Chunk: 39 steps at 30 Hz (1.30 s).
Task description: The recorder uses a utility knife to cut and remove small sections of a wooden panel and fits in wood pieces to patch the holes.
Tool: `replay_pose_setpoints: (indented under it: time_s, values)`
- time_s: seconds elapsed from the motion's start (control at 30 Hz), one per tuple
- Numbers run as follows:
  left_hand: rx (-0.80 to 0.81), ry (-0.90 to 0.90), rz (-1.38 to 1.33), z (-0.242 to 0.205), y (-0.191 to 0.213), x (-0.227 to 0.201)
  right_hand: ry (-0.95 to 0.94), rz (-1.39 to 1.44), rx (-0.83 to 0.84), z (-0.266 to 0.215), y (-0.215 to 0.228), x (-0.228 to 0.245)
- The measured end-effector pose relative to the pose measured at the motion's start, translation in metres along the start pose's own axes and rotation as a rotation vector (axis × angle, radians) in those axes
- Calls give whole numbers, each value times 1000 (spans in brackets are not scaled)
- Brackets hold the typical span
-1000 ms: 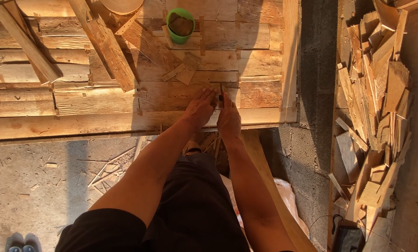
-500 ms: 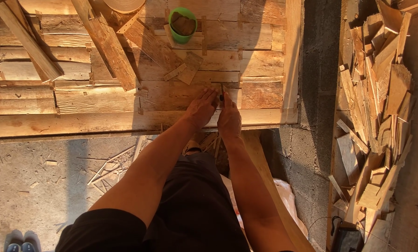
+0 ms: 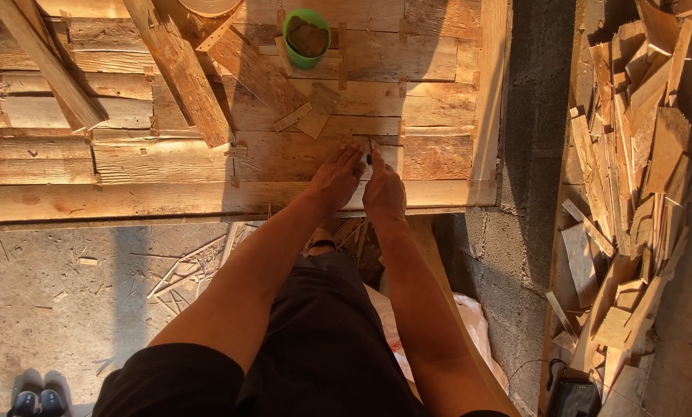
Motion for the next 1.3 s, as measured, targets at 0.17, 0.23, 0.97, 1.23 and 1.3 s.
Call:
replay_pose_setpoints:
  time_s: [0.17,0.23,0.97,1.23,1.3]
  values:
    - [12,3,27,0,-8,1,-18,3,32,-2,-1,-1]
    - [0,18,31,0,-9,4,-6,7,28,-1,-4,-3]
    - [12,-16,18,-1,-8,3,-34,37,34,-25,23,19]
    - [-13,6,-13,-4,-19,5,-100,58,84,-36,22,22]
    - [-36,7,9,-2,-26,7,-142,78,101,-39,21,21]
Point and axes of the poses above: each hand's wrist, its own z-axis towards the middle knuckle, its own y-axis out of the back of the hand, x = y × z, the point moved 2 cm from there along z, towards the middle knuckle, and after that the axes turned 15 degrees about y, right-handed, at the moved point
